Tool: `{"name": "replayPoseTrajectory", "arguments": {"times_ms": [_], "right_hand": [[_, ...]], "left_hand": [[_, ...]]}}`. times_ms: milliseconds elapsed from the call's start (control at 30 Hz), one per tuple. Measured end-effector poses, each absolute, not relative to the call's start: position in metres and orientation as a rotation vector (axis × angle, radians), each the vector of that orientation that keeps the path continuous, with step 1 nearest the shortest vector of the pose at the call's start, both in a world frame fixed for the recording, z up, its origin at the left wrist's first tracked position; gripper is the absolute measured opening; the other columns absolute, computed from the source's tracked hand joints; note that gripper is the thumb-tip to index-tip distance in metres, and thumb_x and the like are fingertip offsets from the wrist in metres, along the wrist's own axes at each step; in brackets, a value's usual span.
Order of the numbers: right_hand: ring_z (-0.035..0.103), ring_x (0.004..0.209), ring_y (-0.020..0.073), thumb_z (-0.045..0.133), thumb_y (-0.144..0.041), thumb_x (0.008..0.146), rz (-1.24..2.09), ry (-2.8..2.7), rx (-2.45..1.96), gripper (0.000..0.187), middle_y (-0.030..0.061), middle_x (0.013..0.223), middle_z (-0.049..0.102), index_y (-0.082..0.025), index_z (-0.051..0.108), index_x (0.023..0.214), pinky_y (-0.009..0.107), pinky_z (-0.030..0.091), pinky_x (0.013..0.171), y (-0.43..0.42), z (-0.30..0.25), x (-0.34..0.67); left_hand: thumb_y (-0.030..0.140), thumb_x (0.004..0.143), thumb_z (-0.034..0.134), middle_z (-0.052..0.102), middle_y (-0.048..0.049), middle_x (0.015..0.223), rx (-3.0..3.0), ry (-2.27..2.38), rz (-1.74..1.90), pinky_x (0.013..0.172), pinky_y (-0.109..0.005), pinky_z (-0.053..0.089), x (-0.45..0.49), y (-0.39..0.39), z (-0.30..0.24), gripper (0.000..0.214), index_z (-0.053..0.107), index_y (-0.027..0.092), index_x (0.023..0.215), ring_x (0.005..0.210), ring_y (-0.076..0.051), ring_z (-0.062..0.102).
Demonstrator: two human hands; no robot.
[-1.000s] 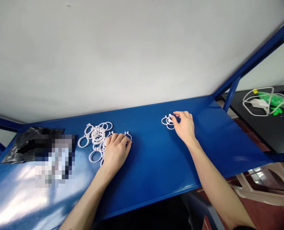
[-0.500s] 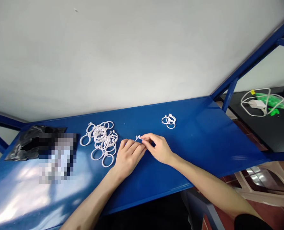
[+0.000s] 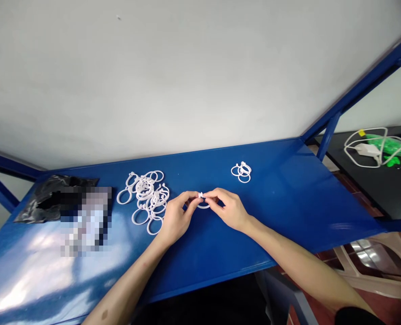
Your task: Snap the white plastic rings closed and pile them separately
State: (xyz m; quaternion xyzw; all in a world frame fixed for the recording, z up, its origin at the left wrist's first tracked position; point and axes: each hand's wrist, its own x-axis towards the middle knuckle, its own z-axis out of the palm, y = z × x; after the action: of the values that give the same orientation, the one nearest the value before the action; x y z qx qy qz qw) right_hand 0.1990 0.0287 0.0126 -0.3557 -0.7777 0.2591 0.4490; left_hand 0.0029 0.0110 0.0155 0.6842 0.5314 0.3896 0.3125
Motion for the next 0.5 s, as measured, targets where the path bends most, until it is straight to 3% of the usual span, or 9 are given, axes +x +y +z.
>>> {"name": "replayPoseTrajectory", "arguments": {"times_ms": [233,500], "right_hand": [[0.065,0.082,0.0166,0.054,-0.018,0.103,0.595,-2.037,-0.766,0.014,0.0046,0.094,0.074,-0.022,0.067,0.106,0.033,0.056,0.076,0.0285,0.0127,0.2014],[0.064,0.080,0.0180,0.048,-0.017,0.105,0.542,-2.186,-0.681,0.018,0.0066,0.092,0.073,-0.018,0.066,0.108,0.035,0.056,0.074,0.0265,0.0131,0.2014]], "left_hand": [[0.036,0.096,0.062,0.075,0.0018,0.078,1.732,1.354,0.959,0.068,-0.022,0.050,0.0007,0.0092,0.0183,0.019,0.073,0.022,0.090,0.070,-0.013,0.069],[0.017,0.092,0.059,0.072,0.0053,0.070,1.875,1.380,0.919,0.065,-0.020,0.047,-0.0014,0.0092,0.0102,0.014,0.070,0.023,0.087,0.063,-0.010,0.067]]}}
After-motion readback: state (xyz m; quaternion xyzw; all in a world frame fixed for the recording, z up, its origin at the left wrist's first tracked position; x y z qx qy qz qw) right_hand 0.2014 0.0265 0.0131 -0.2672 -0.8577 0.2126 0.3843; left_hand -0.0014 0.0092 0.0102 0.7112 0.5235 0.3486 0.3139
